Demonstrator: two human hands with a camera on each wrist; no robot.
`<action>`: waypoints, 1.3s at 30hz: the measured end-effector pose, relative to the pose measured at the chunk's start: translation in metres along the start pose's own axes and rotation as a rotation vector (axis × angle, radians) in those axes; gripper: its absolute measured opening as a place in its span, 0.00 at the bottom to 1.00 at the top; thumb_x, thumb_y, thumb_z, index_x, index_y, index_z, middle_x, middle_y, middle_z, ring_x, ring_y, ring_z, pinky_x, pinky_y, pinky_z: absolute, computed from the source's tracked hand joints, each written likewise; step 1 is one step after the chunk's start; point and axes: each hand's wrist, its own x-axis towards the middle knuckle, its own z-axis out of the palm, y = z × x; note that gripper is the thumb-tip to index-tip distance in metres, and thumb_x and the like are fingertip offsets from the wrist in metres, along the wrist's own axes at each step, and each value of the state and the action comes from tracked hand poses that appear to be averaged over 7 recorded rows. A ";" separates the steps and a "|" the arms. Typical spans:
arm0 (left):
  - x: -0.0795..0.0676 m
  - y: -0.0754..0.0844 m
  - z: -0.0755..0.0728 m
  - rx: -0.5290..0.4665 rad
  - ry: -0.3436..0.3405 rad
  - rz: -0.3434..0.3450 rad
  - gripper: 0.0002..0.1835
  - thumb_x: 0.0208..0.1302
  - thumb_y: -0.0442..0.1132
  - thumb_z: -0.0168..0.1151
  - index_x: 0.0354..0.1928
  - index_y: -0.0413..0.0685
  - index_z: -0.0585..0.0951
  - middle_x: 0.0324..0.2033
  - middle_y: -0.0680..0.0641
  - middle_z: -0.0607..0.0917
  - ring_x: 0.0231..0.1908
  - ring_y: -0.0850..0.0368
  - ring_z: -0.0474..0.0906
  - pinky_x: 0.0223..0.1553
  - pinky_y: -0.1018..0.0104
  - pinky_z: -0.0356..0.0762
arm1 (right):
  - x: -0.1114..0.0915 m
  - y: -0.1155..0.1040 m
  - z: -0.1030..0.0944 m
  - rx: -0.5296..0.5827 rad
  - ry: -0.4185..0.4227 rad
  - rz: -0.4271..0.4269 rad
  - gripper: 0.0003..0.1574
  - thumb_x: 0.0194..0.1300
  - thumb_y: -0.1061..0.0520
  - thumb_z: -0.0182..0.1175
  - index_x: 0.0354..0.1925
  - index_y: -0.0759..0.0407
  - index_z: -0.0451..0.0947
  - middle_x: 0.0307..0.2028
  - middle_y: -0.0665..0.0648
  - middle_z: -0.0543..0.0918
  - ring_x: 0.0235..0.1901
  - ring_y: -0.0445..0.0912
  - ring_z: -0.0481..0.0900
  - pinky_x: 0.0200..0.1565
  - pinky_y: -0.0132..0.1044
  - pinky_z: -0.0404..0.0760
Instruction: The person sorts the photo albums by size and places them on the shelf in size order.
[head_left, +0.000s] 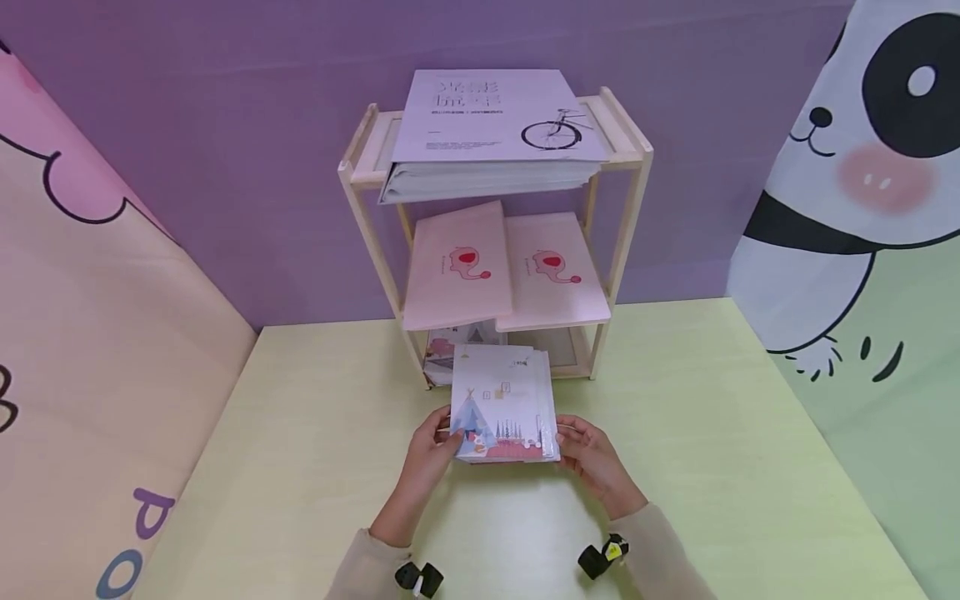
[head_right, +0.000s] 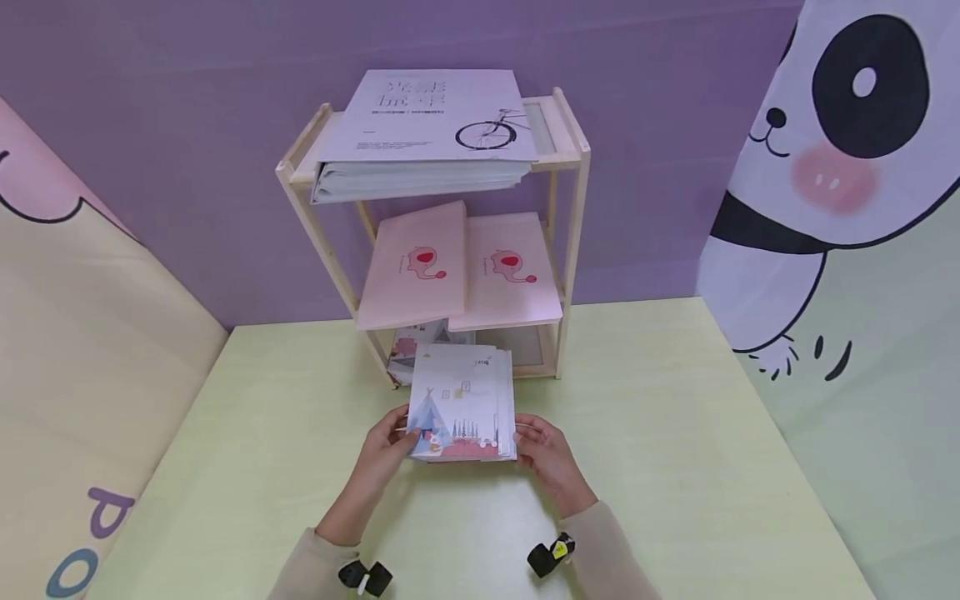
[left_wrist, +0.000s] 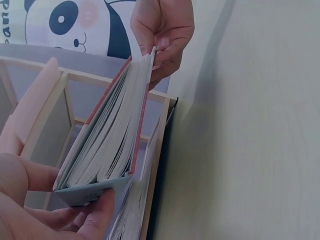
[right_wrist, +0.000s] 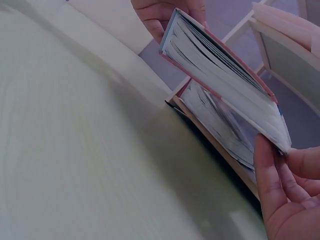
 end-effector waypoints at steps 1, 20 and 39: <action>0.002 0.000 0.001 -0.001 -0.003 0.002 0.23 0.61 0.27 0.56 0.59 0.27 0.68 0.46 0.34 0.76 0.39 0.51 0.72 0.35 0.73 0.72 | 0.001 -0.001 -0.001 -0.003 0.008 -0.002 0.22 0.67 0.70 0.48 0.58 0.75 0.62 0.37 0.46 0.83 0.31 0.39 0.79 0.31 0.28 0.77; 0.032 0.005 0.021 -0.118 -0.070 0.029 0.23 0.61 0.22 0.53 0.59 0.20 0.65 0.46 0.28 0.75 0.41 0.47 0.75 0.34 0.73 0.74 | 0.021 -0.017 -0.026 0.009 0.130 -0.027 0.27 0.69 0.70 0.45 0.63 0.82 0.54 0.35 0.45 0.83 0.33 0.37 0.81 0.34 0.29 0.80; 0.060 0.008 0.031 -0.211 -0.046 -0.116 0.24 0.63 0.23 0.52 0.62 0.24 0.64 0.50 0.29 0.74 0.42 0.52 0.74 0.34 0.73 0.74 | 0.041 -0.036 -0.040 0.080 0.126 -0.027 0.24 0.70 0.70 0.45 0.61 0.81 0.59 0.33 0.46 0.83 0.33 0.39 0.82 0.35 0.29 0.80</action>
